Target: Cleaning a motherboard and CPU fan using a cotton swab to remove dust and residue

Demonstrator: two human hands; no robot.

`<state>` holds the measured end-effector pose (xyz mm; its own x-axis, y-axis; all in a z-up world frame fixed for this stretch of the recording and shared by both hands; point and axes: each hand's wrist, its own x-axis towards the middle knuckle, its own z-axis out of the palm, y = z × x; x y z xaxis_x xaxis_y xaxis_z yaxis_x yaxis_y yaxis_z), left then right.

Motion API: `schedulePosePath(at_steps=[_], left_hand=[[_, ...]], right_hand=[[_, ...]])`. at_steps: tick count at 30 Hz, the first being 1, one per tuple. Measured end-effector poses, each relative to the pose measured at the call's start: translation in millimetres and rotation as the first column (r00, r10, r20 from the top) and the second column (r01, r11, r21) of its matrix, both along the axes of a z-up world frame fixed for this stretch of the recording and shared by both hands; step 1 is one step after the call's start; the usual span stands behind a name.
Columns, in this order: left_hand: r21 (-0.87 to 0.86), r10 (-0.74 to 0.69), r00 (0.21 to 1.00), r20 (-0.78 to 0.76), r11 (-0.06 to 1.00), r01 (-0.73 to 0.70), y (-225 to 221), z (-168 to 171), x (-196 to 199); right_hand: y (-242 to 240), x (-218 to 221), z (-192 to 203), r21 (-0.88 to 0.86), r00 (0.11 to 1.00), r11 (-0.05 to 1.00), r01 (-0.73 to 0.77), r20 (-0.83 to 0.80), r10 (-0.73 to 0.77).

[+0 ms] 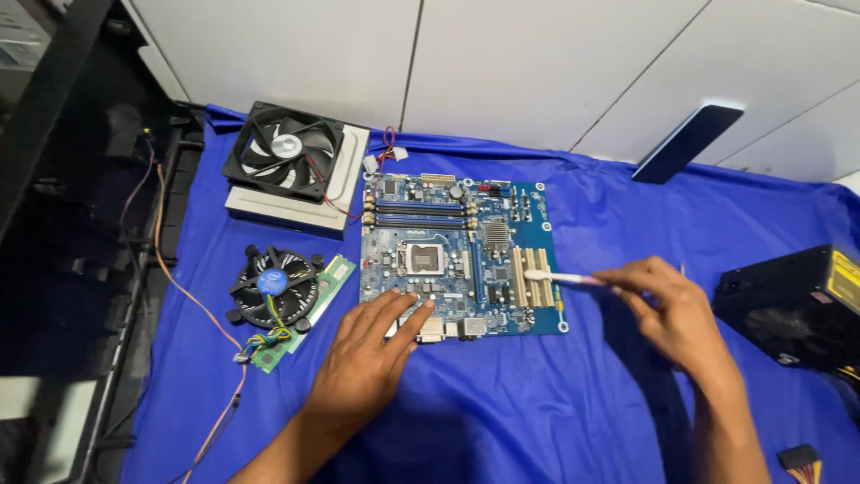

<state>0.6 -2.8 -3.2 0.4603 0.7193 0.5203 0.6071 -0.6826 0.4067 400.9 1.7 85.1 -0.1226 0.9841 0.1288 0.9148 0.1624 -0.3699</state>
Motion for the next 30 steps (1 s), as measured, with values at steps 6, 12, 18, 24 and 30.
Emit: schedulePosePath(at_steps=[6, 12, 18, 24, 30], left_hand=[[-0.029, -0.032, 0.998, -0.045, 0.999, 0.031, -1, 5, -2], [0.014, -0.033, 0.999, -0.032, 0.999, 0.034, 0, 8, -2], [0.014, -0.036, 0.998, -0.057, 0.999, 0.037, 1, 2, -4], [0.017, -0.028, 0.999, -0.044, 0.999, 0.029, 0, 8, -2], [0.015, -0.045, 0.998, -0.04, 0.999, 0.045, 1, 5, -2]], right_hand=[[21, -2, -32, 0.292, 0.998, 0.957, 0.003, -0.067, 0.017], [20, -26, -34, 0.413, 0.991, 0.909, -0.053, -0.09, 0.099], [22, -28, -32, 0.393, 0.98, 0.913, -0.106, -0.115, 0.163], [25, -6, -37, 0.436, 0.993, 0.896, -0.079, -0.04, 0.107], [39, 3, -48, 0.456, 0.997, 0.887, 0.078, -0.034, -0.07]])
